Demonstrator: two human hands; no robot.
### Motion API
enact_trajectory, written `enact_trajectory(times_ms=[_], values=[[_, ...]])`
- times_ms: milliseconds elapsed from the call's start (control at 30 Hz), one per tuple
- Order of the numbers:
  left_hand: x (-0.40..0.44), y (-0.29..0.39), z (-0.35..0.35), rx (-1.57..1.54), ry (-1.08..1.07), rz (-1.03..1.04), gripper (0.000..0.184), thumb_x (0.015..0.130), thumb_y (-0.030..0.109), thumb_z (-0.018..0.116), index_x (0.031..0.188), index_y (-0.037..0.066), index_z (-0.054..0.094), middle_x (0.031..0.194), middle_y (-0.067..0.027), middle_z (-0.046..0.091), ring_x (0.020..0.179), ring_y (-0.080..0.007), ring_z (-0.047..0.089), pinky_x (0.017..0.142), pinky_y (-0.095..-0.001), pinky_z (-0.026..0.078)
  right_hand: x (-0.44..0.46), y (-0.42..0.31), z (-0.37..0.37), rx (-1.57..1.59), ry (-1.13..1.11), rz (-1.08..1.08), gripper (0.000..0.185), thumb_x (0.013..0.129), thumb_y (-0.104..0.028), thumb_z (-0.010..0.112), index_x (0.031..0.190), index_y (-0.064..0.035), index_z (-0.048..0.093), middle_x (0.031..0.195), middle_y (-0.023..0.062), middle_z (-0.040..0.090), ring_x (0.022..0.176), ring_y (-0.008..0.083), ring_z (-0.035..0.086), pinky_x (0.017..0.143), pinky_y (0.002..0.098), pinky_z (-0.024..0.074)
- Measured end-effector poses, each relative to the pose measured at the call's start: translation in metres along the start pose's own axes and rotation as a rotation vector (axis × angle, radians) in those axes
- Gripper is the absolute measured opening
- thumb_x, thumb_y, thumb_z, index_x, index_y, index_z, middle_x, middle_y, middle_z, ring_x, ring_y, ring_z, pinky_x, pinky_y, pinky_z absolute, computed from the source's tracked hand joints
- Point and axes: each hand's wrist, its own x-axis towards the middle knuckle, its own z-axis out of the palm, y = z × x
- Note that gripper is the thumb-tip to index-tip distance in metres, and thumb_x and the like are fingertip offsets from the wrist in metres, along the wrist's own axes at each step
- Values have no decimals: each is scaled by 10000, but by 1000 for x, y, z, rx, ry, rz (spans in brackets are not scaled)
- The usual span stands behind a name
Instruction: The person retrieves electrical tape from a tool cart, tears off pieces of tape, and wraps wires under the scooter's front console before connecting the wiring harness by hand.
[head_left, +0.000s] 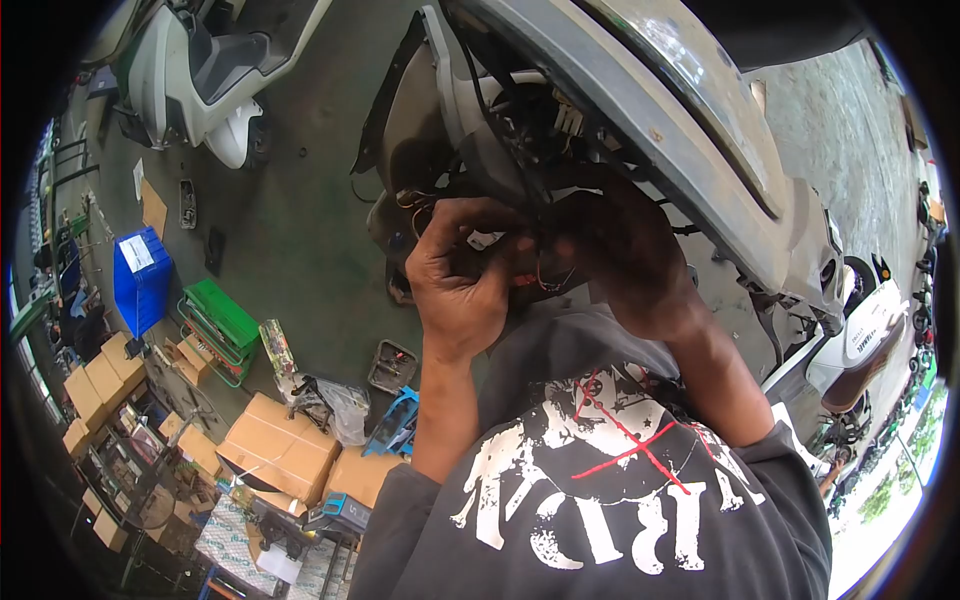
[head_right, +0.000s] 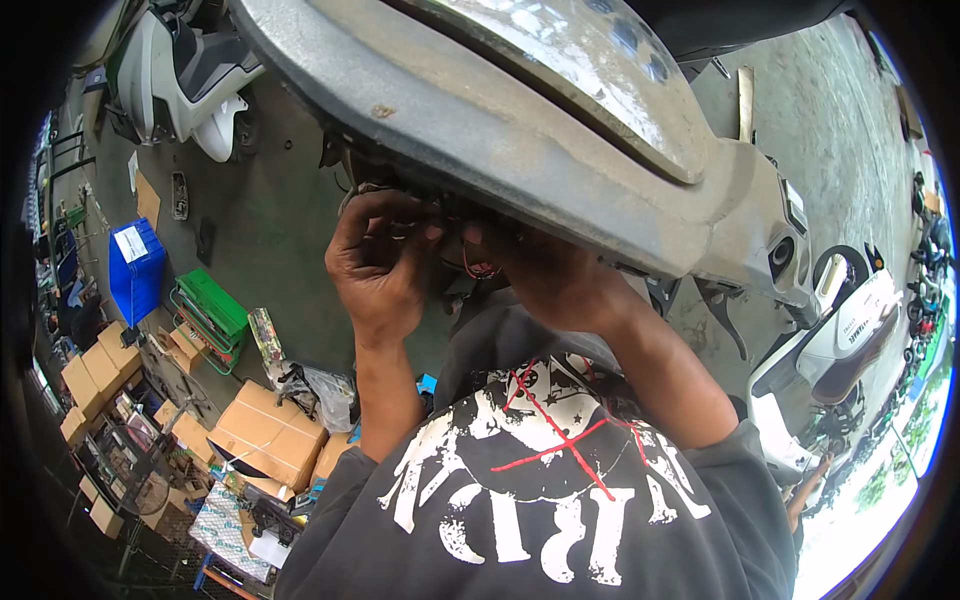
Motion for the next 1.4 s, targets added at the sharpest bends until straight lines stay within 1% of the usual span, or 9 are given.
enact_trajectory(times_ms=[267,467,567,667,800,1000,1067,1167,1400], values=[[7,-4,-12,499,-151,373,333,685,-113,709,951,83,743,978,-38,694,943,-241,557,826,-363,444,-1,38,-25,-377,-33,-41,295,991,-117,626,1262,1,623,1089,64,675,1041,135,604,951,309,469],[11,19,-10,844,-163,527,382,643,44,817,979,223,778,1060,5,673,985,-237,535,848,-372,371,-8,48,-33,-383,-159,-168,441,1008,-465,582,1392,-249,599,1438,-2,582,1291,144,550,1123,401,401],[11,25,-14,1005,-179,636,395,630,96,837,974,282,780,1107,40,649,1016,-226,527,874,-383,318,-7,18,-21,-654,-75,99,409,1006,-414,597,1376,-241,611,1408,17,601,1287,156,557,1105,403,420],[11,33,-16,1056,-245,624,408,634,112,832,984,309,764,1115,60,636,1040,-231,519,890,-395,286,-7,10,-8,-513,59,-61,209,947,-52,674,1143,19,669,1032,99,707,949,169,673,865,322,548],[14,32,-14,1127,-238,639,369,634,106,830,950,274,739,1120,57,637,1056,-235,523,917,-405,276,-12,0,6,-527,107,-133,168,925,-4,641,1087,13,685,1003,92,707,919,160,674,814,310,555],[20,32,-13,921,-103,480,503,650,35,847,1093,129,629,1119,-42,652,1046,-239,581,911,-421,409,-17,-5,8,-559,146,-124,162,902,37,615,1058,30,658,1018,94,700,905,146,671,795,283,548],[13,28,-9,199,-69,-129,597,712,-65,828,1205,42,509,1073,-107,658,983,-199,647,821,-366,554,-20,-8,12,-478,149,-59,166,899,54,609,1060,36,646,1026,96,698,901,143,669,795,277,545],[13,26,-5,-66,-14,-264,574,766,-128,781,1209,3,441,1027,-135,668,913,-176,691,764,-297,615,-25,-4,15,-492,194,89,267,898,71,603,1163,43,620,1043,106,695,916,153,678,801,273,543],[11,25,-2,6,9,-390,497,800,-149,727,1179,9,448,1008,-160,672,885,-199,717,731,-303,629,-42,-16,20,-538,218,-145,438,874,34,647,1301,31,551,1133,153,678,970,253,692,822,371,547]])
